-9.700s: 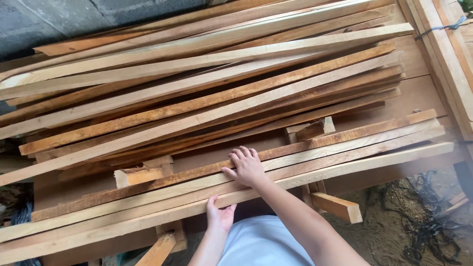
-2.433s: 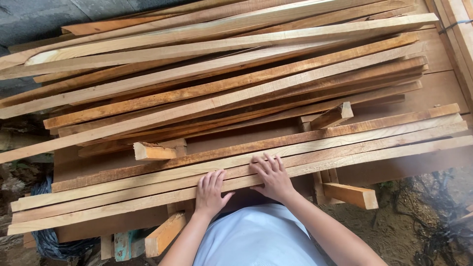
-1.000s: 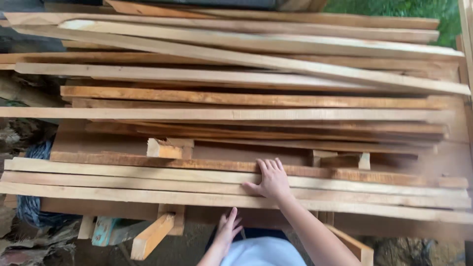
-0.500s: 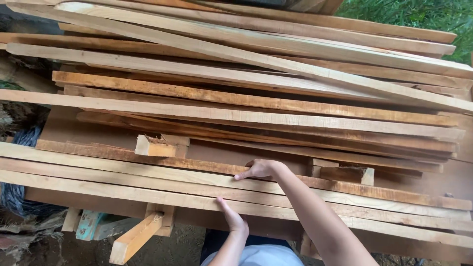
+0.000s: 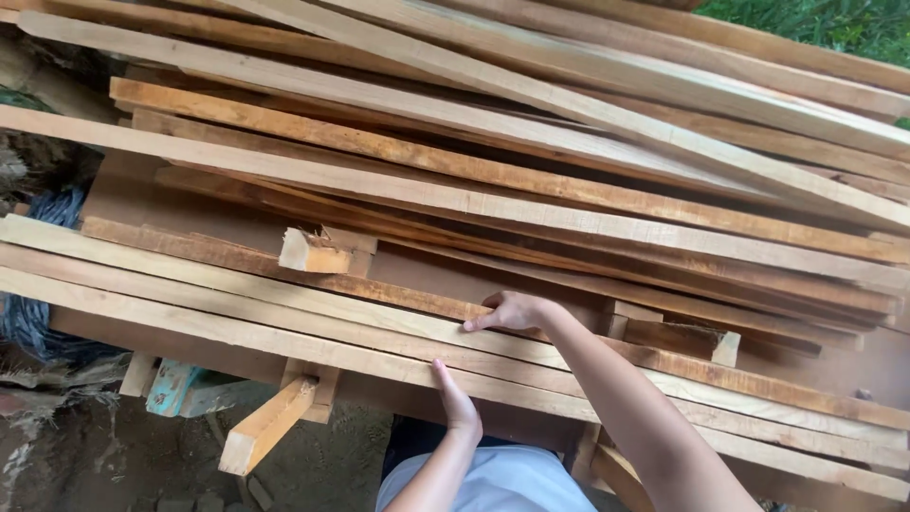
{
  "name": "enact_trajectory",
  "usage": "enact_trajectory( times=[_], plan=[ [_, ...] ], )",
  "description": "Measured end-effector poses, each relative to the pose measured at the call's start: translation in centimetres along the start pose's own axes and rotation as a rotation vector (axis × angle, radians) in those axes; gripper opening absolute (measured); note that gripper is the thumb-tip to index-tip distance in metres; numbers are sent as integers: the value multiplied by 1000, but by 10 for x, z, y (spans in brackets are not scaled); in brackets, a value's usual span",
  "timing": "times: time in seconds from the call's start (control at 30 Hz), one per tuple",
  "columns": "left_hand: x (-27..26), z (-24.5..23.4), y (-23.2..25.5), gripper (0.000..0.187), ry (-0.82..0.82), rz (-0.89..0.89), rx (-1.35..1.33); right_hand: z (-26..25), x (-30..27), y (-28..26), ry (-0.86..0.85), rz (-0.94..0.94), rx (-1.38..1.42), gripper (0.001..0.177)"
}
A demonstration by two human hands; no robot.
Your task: The recorder is organizing and bundling thin wooden slats using black plastic ties.
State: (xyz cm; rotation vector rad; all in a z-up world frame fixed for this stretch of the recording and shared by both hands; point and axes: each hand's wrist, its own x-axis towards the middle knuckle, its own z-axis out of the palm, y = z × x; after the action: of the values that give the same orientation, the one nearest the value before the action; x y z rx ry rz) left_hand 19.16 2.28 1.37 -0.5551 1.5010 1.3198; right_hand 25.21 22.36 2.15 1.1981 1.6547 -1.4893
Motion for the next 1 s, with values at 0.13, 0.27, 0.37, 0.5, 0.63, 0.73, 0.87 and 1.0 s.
enact_trajectory(
  times=[0.13, 0.27, 0.37, 0.5, 0.63, 0.73, 0.87, 1.0],
  plan=[
    [5, -18, 7, 91, -160, 4, 93, 4, -16, -7, 158, -72, -75, 114],
    [4, -30, 28, 93, -240, -140, 414, 27, -29, -4, 597, -376, -400, 84],
    [-2, -40, 48, 88, -284, -186, 540, 56, -27, -7, 853, -612, -482, 61],
    [19, -91, 52, 61, -231, -58, 643, 78, -51, -60, 1023, -941, -490, 38],
    [24, -192, 71, 33, -242, 76, 661, 92, -54, -124, 895, -1098, -334, 20],
    [72, -281, 78, 28, 14, 136, 284, 102, -40, -172, 705, -1176, -251, 27],
    [109, -293, 152, 38, 167, 470, -33, 134, 21, -234, 710, -1163, -358, 47],
    [69, -170, 266, 78, 124, 420, 565, 157, 103, -271, 657, -832, -578, 94]
  ],
)
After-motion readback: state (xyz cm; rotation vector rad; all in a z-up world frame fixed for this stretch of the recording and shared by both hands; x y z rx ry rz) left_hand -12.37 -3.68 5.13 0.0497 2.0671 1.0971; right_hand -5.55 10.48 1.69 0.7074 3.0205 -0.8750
